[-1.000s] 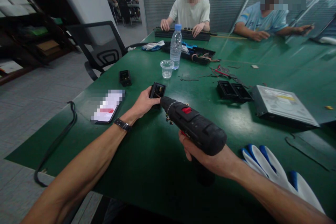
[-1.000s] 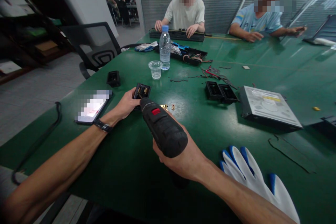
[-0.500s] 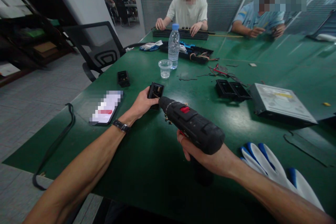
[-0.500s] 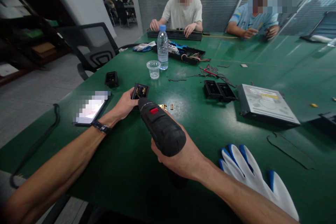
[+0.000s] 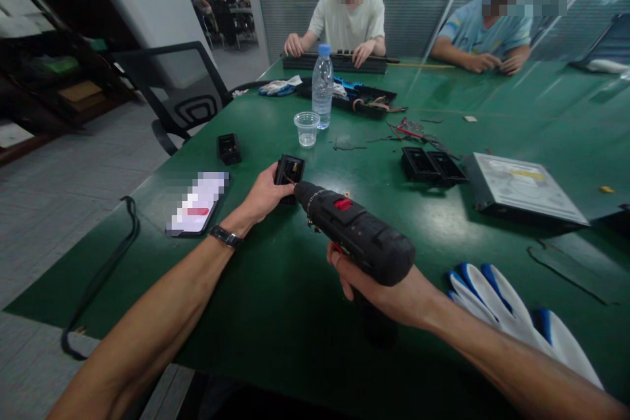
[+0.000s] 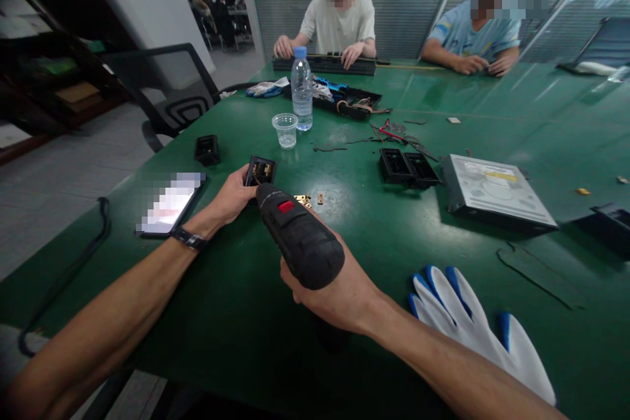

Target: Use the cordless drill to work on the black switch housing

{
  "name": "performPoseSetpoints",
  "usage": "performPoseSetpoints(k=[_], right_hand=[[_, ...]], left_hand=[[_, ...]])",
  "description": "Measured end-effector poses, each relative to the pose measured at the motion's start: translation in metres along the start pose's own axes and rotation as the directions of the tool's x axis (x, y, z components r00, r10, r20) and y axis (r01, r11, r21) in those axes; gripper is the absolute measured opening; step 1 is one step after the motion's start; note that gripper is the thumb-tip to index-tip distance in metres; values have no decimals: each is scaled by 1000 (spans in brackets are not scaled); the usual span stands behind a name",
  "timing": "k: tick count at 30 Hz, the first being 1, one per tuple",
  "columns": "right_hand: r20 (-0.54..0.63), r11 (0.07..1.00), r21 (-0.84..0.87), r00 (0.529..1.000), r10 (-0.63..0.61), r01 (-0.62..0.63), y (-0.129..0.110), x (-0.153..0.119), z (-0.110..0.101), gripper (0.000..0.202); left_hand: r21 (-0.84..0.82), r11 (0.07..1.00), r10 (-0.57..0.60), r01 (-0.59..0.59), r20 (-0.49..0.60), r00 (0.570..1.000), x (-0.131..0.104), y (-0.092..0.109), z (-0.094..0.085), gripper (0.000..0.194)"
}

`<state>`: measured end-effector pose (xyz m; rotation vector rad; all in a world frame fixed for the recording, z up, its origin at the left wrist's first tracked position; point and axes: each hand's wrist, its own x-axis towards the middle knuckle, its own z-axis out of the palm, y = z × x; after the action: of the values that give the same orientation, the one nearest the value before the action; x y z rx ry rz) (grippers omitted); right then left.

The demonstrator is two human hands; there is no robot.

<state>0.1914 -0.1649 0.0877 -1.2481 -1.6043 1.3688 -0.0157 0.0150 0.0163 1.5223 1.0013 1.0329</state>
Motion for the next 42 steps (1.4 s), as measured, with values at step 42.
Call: performPoseSetpoints(k=[42], right_hand=[[36,892,427,989,144,-146,-8,6,-29,10]], left_hand=[[-34,998,-55,57,61,997,-11,6,3,50]])
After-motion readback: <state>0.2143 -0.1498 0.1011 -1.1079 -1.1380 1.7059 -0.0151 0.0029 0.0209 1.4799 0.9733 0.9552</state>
